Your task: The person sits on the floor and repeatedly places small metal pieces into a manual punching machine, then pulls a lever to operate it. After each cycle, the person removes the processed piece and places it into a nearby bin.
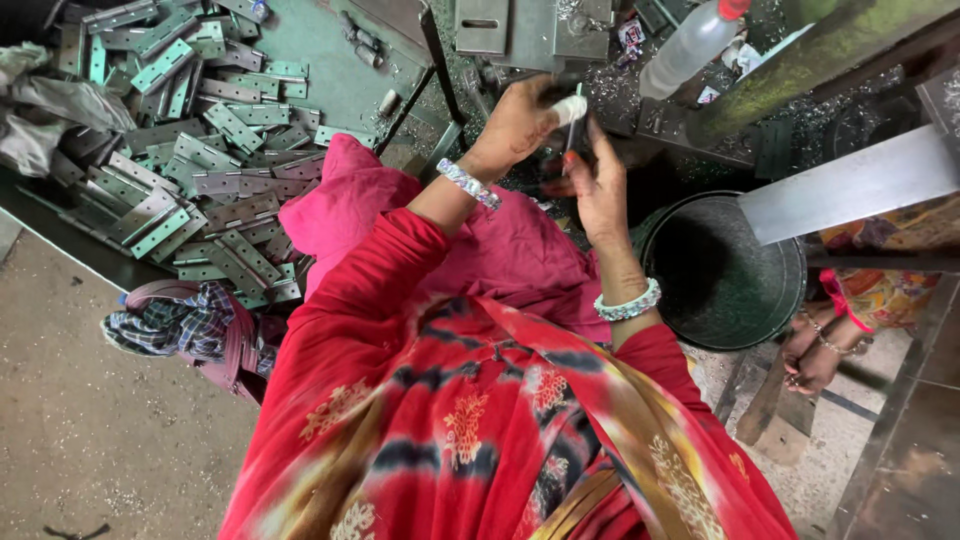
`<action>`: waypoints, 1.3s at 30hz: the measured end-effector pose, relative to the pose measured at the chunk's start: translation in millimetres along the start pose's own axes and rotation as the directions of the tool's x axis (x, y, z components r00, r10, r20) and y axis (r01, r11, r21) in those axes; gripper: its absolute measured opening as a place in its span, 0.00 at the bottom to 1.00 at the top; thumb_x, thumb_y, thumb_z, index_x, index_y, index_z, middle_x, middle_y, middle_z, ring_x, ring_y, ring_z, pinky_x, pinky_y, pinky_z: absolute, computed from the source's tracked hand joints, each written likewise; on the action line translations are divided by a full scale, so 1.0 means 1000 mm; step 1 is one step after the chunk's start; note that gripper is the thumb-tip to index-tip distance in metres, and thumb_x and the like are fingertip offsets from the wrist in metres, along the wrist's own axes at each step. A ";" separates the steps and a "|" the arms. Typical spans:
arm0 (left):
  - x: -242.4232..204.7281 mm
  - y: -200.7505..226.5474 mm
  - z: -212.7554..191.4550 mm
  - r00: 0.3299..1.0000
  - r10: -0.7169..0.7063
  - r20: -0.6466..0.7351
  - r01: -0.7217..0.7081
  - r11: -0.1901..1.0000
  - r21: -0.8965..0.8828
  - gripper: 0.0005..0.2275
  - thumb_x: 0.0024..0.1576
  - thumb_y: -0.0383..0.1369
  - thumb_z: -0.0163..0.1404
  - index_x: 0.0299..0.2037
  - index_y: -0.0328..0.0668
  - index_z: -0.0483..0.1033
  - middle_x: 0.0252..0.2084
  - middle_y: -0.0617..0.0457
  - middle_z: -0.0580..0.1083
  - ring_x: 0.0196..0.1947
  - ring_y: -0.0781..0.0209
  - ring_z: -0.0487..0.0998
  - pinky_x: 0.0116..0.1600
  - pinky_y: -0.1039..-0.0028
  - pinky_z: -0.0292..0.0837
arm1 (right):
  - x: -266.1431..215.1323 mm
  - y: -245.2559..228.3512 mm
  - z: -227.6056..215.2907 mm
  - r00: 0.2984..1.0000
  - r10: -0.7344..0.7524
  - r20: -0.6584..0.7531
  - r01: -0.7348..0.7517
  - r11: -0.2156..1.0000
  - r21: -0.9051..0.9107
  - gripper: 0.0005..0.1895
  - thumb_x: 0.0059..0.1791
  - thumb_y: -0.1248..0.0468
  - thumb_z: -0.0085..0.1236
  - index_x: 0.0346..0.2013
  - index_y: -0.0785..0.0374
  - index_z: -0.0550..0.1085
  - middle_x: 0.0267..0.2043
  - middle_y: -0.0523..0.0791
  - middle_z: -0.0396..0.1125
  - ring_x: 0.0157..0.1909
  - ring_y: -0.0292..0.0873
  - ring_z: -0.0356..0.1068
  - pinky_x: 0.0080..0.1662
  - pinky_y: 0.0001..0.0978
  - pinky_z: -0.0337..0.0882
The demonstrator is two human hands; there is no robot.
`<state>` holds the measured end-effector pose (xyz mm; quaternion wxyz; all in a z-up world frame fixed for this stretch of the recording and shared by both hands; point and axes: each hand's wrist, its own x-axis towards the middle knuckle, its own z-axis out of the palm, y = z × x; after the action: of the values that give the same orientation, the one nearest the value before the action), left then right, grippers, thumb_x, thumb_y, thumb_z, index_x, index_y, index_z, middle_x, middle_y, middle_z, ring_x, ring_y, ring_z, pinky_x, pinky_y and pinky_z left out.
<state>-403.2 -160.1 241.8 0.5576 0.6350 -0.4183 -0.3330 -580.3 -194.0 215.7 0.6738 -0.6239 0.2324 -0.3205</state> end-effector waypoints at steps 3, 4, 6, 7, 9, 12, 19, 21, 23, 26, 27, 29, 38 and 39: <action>-0.010 -0.008 0.002 0.998 -0.008 0.069 0.009 1.000 -0.013 0.23 0.56 0.38 0.64 0.52 0.24 0.73 0.40 0.47 0.80 0.35 0.67 0.80 0.36 0.72 0.79 | -0.005 -0.003 -0.009 0.989 0.101 0.109 -0.124 0.966 0.227 0.30 0.59 0.53 0.49 0.71 0.66 0.58 0.49 0.53 0.75 0.42 0.48 0.80 0.42 0.40 0.83; -0.012 -0.009 0.002 0.996 0.009 0.091 0.002 0.993 -0.115 0.21 0.56 0.38 0.63 0.50 0.25 0.75 0.38 0.47 0.80 0.33 0.66 0.79 0.36 0.72 0.78 | -0.005 -0.003 -0.010 0.988 0.075 0.136 -0.110 0.956 0.273 0.29 0.61 0.53 0.48 0.70 0.70 0.60 0.51 0.53 0.75 0.44 0.49 0.80 0.43 0.41 0.83; -0.017 -0.012 -0.001 0.994 -0.039 0.107 0.057 0.982 -0.178 0.19 0.57 0.39 0.60 0.47 0.25 0.78 0.33 0.48 0.79 0.30 0.65 0.77 0.34 0.71 0.75 | -0.006 0.000 -0.005 0.988 0.043 0.148 -0.092 0.934 0.345 0.29 0.61 0.54 0.50 0.70 0.70 0.61 0.51 0.54 0.74 0.45 0.50 0.79 0.44 0.43 0.82; -0.019 -0.013 -0.002 0.990 -0.101 0.102 0.115 0.983 -0.142 0.19 0.58 0.40 0.57 0.45 0.25 0.78 0.31 0.49 0.77 0.27 0.64 0.75 0.32 0.70 0.73 | -0.006 0.002 -0.003 0.991 0.036 0.131 -0.082 0.926 0.369 0.29 0.60 0.55 0.52 0.72 0.68 0.60 0.50 0.54 0.73 0.45 0.50 0.79 0.45 0.43 0.82; -0.020 -0.014 -0.003 0.988 -0.122 0.098 0.132 0.986 -0.099 0.20 0.60 0.44 0.54 0.43 0.26 0.79 0.28 0.51 0.76 0.26 0.65 0.74 0.31 0.71 0.72 | -0.006 0.006 0.000 0.994 0.047 0.096 -0.081 0.915 0.395 0.31 0.58 0.55 0.55 0.73 0.64 0.59 0.50 0.52 0.73 0.44 0.48 0.78 0.45 0.43 0.82; -0.019 -0.014 -0.004 0.995 -0.004 0.102 0.007 0.999 -0.031 0.22 0.62 0.47 0.54 0.42 0.27 0.78 0.31 0.53 0.77 0.32 0.71 0.74 0.37 0.74 0.73 | -0.005 0.012 0.002 0.997 0.074 0.034 -0.081 0.923 0.375 0.33 0.56 0.55 0.58 0.73 0.62 0.60 0.49 0.48 0.72 0.44 0.45 0.76 0.45 0.41 0.81; -0.026 -0.002 -0.013 0.989 0.013 0.146 -0.024 0.997 0.074 0.25 0.62 0.48 0.55 0.42 0.23 0.76 0.29 0.51 0.73 0.31 0.69 0.70 0.35 0.71 0.71 | -0.006 0.023 0.006 0.999 0.023 -0.032 -0.012 0.953 0.301 0.33 0.56 0.57 0.63 0.72 0.63 0.63 0.45 0.42 0.67 0.46 0.41 0.73 0.48 0.43 0.82; -0.030 -0.004 -0.018 0.985 -0.001 0.171 -0.012 0.997 0.073 0.23 0.64 0.47 0.53 0.43 0.23 0.76 0.29 0.52 0.74 0.31 0.69 0.71 0.36 0.71 0.72 | -0.005 0.024 0.007 1.000 0.020 -0.020 -0.013 0.953 0.301 0.32 0.56 0.57 0.61 0.72 0.63 0.63 0.46 0.44 0.68 0.46 0.42 0.74 0.48 0.43 0.82; -0.028 -0.010 -0.024 0.978 -0.025 0.206 0.020 0.999 0.028 0.20 0.64 0.45 0.50 0.47 0.28 0.77 0.29 0.54 0.76 0.30 0.69 0.75 0.36 0.74 0.73 | -0.004 0.025 0.010 1.000 0.028 0.013 -0.031 0.948 0.316 0.32 0.56 0.55 0.58 0.72 0.63 0.62 0.49 0.46 0.73 0.47 0.44 0.77 0.47 0.41 0.82; -0.018 -0.029 -0.024 0.998 -0.028 0.056 0.037 0.984 -0.174 0.17 0.62 0.38 0.50 0.52 0.30 0.77 0.37 0.55 0.82 0.36 0.71 0.79 0.43 0.76 0.76 | 0.002 0.027 0.010 0.996 0.092 -0.012 -0.079 0.906 0.415 0.29 0.57 0.59 0.58 0.68 0.72 0.65 0.51 0.51 0.75 0.46 0.48 0.77 0.47 0.43 0.81; -0.014 -0.036 -0.025 0.998 -0.040 0.046 0.046 0.989 -0.140 0.17 0.62 0.37 0.52 0.52 0.28 0.78 0.37 0.53 0.82 0.36 0.70 0.78 0.43 0.75 0.75 | 0.004 0.028 0.010 0.994 0.108 -0.011 -0.094 0.902 0.421 0.28 0.56 0.60 0.58 0.68 0.72 0.65 0.50 0.51 0.75 0.45 0.48 0.78 0.47 0.44 0.81; -0.005 -0.048 -0.027 0.998 -0.060 0.021 0.062 0.996 -0.070 0.16 0.62 0.36 0.55 0.50 0.25 0.79 0.38 0.48 0.81 0.37 0.68 0.76 0.44 0.73 0.74 | 0.009 0.028 0.008 0.991 0.136 -0.006 -0.120 0.893 0.434 0.28 0.55 0.62 0.59 0.67 0.71 0.64 0.49 0.52 0.75 0.44 0.50 0.78 0.47 0.45 0.81; 0.062 -0.037 -0.042 0.874 0.027 -0.486 0.213 0.876 0.433 0.16 0.55 0.35 0.59 0.51 0.39 0.80 0.45 0.38 0.80 0.45 0.44 0.80 0.51 0.63 0.73 | 0.001 0.040 -0.017 0.976 -0.217 0.010 0.132 0.557 -0.820 0.38 0.48 0.60 0.67 0.69 0.63 0.61 0.58 0.60 0.70 0.59 0.62 0.71 0.56 0.50 0.71; 0.069 -0.034 -0.041 0.882 0.092 -0.463 0.168 0.855 0.490 0.19 0.56 0.34 0.58 0.56 0.38 0.77 0.50 0.37 0.77 0.49 0.44 0.79 0.54 0.63 0.73 | -0.002 0.043 -0.016 0.997 -0.063 -0.044 -0.005 0.520 -0.854 0.40 0.47 0.59 0.67 0.70 0.61 0.59 0.58 0.60 0.70 0.58 0.63 0.70 0.54 0.53 0.70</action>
<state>-332.0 -203.5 217.4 0.4441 0.8307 -0.3311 -0.0558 -587.6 -203.0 171.3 0.2679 -0.8661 0.3725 -0.1983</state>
